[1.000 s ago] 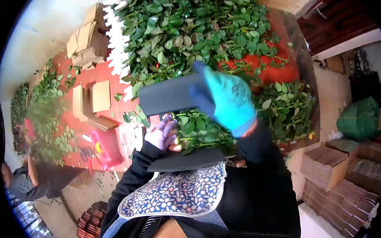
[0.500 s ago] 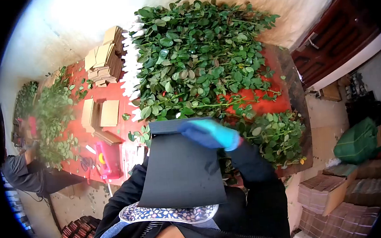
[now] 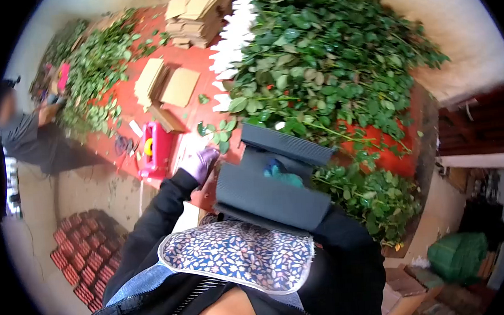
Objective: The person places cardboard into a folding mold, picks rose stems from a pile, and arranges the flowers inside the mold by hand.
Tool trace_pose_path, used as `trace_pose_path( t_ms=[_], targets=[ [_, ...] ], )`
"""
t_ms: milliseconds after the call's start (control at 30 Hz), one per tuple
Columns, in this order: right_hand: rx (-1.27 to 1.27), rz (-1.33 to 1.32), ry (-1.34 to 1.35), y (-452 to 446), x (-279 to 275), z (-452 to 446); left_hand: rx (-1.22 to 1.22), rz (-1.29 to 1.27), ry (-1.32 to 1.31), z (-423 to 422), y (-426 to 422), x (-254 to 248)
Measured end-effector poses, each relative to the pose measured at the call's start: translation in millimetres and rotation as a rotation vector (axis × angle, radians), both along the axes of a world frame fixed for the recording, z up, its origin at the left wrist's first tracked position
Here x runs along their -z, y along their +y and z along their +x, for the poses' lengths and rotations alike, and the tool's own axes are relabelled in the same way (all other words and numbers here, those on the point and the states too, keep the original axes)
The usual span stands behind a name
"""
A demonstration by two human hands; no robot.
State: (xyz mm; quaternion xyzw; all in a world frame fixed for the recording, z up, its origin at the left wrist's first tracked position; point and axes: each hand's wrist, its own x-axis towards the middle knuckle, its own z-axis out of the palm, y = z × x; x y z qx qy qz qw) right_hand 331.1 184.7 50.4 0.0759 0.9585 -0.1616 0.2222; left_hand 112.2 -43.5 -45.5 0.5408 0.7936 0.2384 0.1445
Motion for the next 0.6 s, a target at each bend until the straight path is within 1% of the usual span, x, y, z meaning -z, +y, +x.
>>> trace_pose_path(
  t_ms=[33,67,100,133,167,200,233,267,300,367,400,433,467,500,533,567,600],
  targets=[
    [-0.007,0.027,-0.021,-6.4,-1.0,5.0,-0.102,0.050,0.083,-14.7,0.9,-29.0],
    [-0.011,0.039,-0.037,-10.3,1.9,7.0,-0.247,-0.077,0.140,-32.6,-1.9,-27.0],
    [-0.016,0.042,-0.050,-13.4,4.8,7.5,-0.377,-0.180,0.112,-49.4,5.5,-33.6],
    [-0.005,0.012,-0.114,-12.0,10.0,4.8,-0.459,-0.237,0.170,-63.2,15.1,-40.5],
    [-0.025,0.027,-0.050,-11.5,23.8,13.0,-0.525,-0.364,0.254,-80.1,24.0,-41.4],
    [-0.028,0.029,-0.065,-12.8,18.3,12.4,-0.608,-0.465,0.315,-95.3,33.9,-46.8],
    [-0.027,0.036,-0.081,-12.4,7.7,8.8,-0.740,-0.485,0.383,-101.4,44.8,-69.3],
    [-0.027,0.038,-0.171,-12.2,-1.3,3.6,-0.825,-0.506,0.377,-116.0,45.3,-69.2],
    [-0.020,0.039,-0.148,-11.7,2.2,5.2,-0.911,-0.525,0.365,-132.7,42.2,-68.2],
    [-0.026,0.033,-0.157,-11.1,-3.6,3.0,-0.957,-0.646,0.280,-158.4,31.0,-48.3],
    [-0.033,0.036,-0.174,-10.4,-6.2,1.4,-0.902,-0.673,0.331,-163.8,26.6,-41.6],
    [-0.042,0.061,-0.128,-11.2,-5.3,3.0,-0.911,-0.666,0.324,-171.7,26.2,-32.9],
    [-0.040,0.067,-0.110,-10.3,-2.8,3.1,-0.906,-0.582,0.338,-178.8,25.0,-23.0],
    [-0.033,0.067,-0.097,-12.1,-3.8,4.4,-0.895,-0.504,0.350,-176.9,24.8,-22.3],
    [-0.029,0.058,-0.109,-12.7,-3.1,6.2,-0.873,-0.504,0.409,-171.3,24.6,-27.6],
    [-0.020,0.046,-0.081,-11.9,-2.1,7.1,-0.843,-0.516,0.467,-174.8,19.3,-22.1],
    [-0.012,0.035,-0.056,-11.8,-1.4,7.9,-0.863,-0.485,0.406,-171.4,17.9,-34.3]
  ],
)
